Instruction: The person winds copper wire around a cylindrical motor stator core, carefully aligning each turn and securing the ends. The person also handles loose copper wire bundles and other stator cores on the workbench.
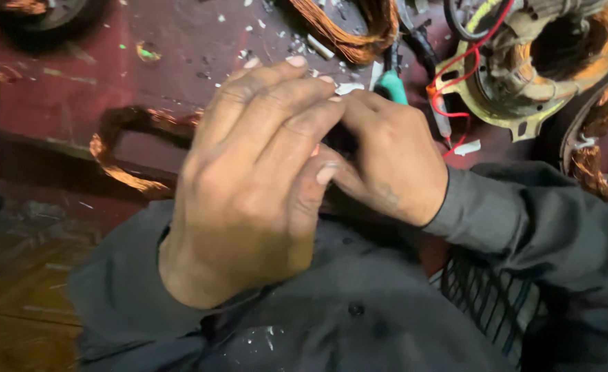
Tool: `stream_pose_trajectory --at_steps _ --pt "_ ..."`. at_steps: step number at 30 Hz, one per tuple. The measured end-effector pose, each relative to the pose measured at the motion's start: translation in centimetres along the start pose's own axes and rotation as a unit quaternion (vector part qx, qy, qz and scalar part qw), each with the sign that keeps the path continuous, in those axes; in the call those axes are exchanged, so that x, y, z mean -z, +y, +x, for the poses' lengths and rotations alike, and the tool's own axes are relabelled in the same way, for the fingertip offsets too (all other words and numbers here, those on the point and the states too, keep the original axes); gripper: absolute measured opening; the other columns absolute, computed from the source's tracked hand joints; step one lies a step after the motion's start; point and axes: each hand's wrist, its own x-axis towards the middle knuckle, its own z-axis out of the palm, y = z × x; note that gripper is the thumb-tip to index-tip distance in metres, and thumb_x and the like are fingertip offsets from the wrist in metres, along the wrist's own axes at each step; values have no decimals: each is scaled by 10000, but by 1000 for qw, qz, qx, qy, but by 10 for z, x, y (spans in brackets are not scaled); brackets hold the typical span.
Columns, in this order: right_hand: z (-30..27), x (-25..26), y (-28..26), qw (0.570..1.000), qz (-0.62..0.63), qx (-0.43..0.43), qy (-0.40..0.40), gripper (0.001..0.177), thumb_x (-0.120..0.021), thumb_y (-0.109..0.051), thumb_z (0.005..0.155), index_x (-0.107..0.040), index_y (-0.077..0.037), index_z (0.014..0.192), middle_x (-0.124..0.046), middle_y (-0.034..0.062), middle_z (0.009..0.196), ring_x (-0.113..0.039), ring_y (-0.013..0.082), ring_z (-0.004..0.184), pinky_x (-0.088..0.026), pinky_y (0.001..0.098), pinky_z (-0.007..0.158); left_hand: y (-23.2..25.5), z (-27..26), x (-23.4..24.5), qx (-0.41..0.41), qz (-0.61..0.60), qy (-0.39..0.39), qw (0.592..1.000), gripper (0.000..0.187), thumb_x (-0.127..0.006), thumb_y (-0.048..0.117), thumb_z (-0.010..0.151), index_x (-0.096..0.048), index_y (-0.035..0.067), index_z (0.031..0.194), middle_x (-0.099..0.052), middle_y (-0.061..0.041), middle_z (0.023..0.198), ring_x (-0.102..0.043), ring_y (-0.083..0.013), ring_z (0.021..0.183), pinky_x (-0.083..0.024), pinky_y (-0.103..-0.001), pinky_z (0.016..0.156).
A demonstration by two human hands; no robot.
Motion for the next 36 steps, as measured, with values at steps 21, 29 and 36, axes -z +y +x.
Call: stream_pose_trajectory --at_steps 21,29,36 --pt "-11 -9 -4 999 -6 4 51 425 -735 -185 1002 -481 28 1268 -604 187 1044 -653 393 930 -540 454 780 5 3 -5 -4 33 -15 999 172 -603 0 1033 -613 -89 1180 -609 -211 1204 -591 -400 1212 -492 -447 1112" --pt "-2 6 -11 983 -136 69 98 367 -829 -171 877 -612 -11 1127 -574 159 1028 -627 280 804 -512 390 634 5 4 -6 16 12 -13 1000 199 -566 36 1047 -624 -84 1195 -617 -212 1212 -599 -410 1202 -495 -451 1116" --pt "9 11 -6 972 -150 160 84 280 -797 -182 807 -652 -10 974 -555 103 915 -594 273 785 -480 389 608 5 6 -8 38 8 -8 999 201 -532 56 1081 -620 -84 1195 -636 -223 1216 -611 -407 1218 -494 -449 1142"
